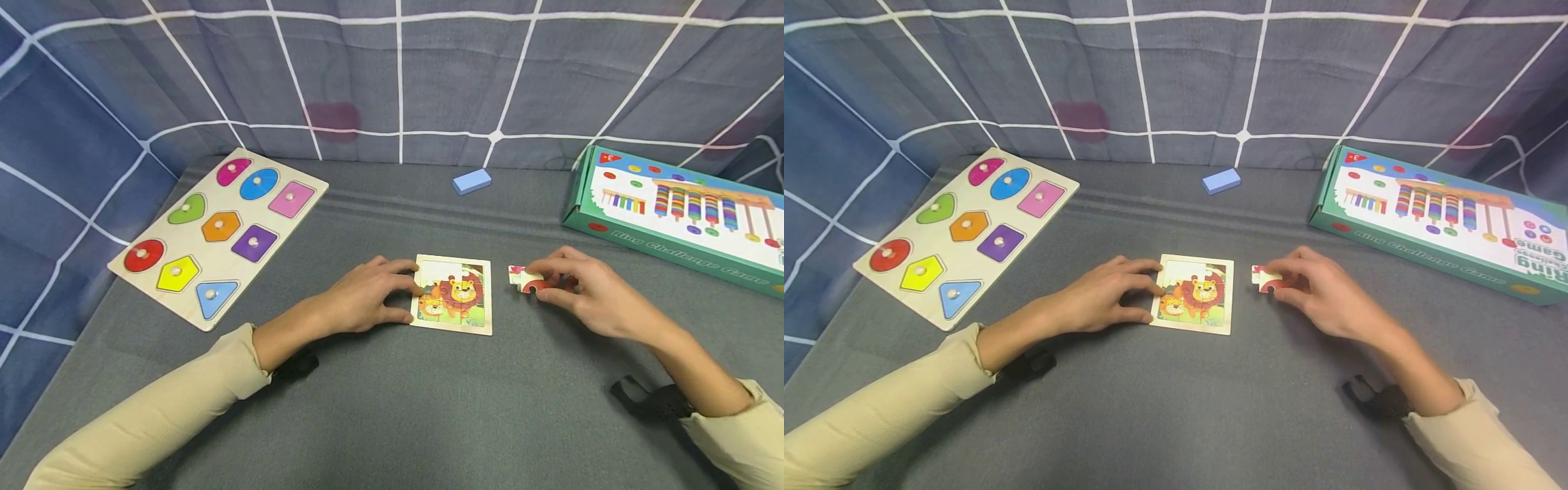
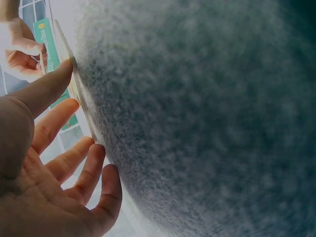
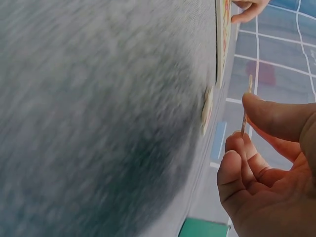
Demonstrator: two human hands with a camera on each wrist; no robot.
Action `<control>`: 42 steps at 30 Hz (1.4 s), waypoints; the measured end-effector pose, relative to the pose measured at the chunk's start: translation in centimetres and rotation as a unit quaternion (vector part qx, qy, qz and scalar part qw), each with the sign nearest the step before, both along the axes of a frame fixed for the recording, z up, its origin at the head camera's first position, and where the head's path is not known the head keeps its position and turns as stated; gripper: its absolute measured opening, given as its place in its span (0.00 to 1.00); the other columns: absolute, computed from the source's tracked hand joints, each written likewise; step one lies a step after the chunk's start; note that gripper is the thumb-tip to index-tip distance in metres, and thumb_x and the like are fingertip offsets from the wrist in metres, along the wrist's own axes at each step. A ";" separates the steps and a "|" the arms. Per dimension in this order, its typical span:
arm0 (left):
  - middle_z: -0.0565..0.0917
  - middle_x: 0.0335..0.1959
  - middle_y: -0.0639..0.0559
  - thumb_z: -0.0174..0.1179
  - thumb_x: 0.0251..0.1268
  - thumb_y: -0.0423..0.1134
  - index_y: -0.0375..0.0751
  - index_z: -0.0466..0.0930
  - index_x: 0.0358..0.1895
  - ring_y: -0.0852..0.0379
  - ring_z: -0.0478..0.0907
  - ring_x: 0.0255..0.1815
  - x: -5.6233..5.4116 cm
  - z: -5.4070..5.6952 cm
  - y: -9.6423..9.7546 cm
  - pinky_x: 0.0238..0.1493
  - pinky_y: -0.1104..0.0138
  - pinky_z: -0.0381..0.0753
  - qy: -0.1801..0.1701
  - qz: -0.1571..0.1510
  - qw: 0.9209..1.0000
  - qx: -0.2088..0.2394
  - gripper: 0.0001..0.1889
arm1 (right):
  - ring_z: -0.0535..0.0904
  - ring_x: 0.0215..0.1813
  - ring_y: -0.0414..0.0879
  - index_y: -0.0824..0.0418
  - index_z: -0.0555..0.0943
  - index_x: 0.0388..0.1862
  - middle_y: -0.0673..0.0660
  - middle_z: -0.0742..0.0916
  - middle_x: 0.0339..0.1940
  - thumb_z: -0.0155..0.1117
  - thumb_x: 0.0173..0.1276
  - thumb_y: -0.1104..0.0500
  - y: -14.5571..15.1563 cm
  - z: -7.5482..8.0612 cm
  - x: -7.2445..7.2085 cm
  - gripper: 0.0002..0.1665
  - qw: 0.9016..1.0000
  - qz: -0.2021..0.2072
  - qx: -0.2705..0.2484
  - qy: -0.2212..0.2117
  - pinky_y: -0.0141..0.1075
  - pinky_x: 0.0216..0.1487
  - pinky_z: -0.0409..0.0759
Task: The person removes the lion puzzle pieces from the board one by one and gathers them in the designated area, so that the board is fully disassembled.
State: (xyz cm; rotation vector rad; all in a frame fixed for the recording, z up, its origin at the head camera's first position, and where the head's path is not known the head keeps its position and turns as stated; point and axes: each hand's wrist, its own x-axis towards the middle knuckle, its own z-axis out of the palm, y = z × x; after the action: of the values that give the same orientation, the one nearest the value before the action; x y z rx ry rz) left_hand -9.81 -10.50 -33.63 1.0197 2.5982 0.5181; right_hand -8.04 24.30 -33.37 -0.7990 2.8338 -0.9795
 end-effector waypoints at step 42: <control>0.69 0.70 0.50 0.69 0.61 0.48 0.52 0.83 0.56 0.48 0.70 0.61 0.0 0.0 0.1 0.58 0.50 0.71 0.001 0.000 1.000 -0.004 0.20 | 0.70 0.37 0.39 0.62 0.84 0.51 0.50 0.78 0.36 0.71 0.58 0.71 3.0 -1.4 -1.8 0.20 0.998 0.002 0.061 0.014 0.31 0.33 0.67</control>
State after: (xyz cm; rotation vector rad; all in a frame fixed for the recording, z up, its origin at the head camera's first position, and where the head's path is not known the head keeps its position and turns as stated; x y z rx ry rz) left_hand -9.82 -10.45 -33.62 1.0181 2.5997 0.5078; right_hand -9.79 27.30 -34.76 -0.8104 2.8809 -0.7929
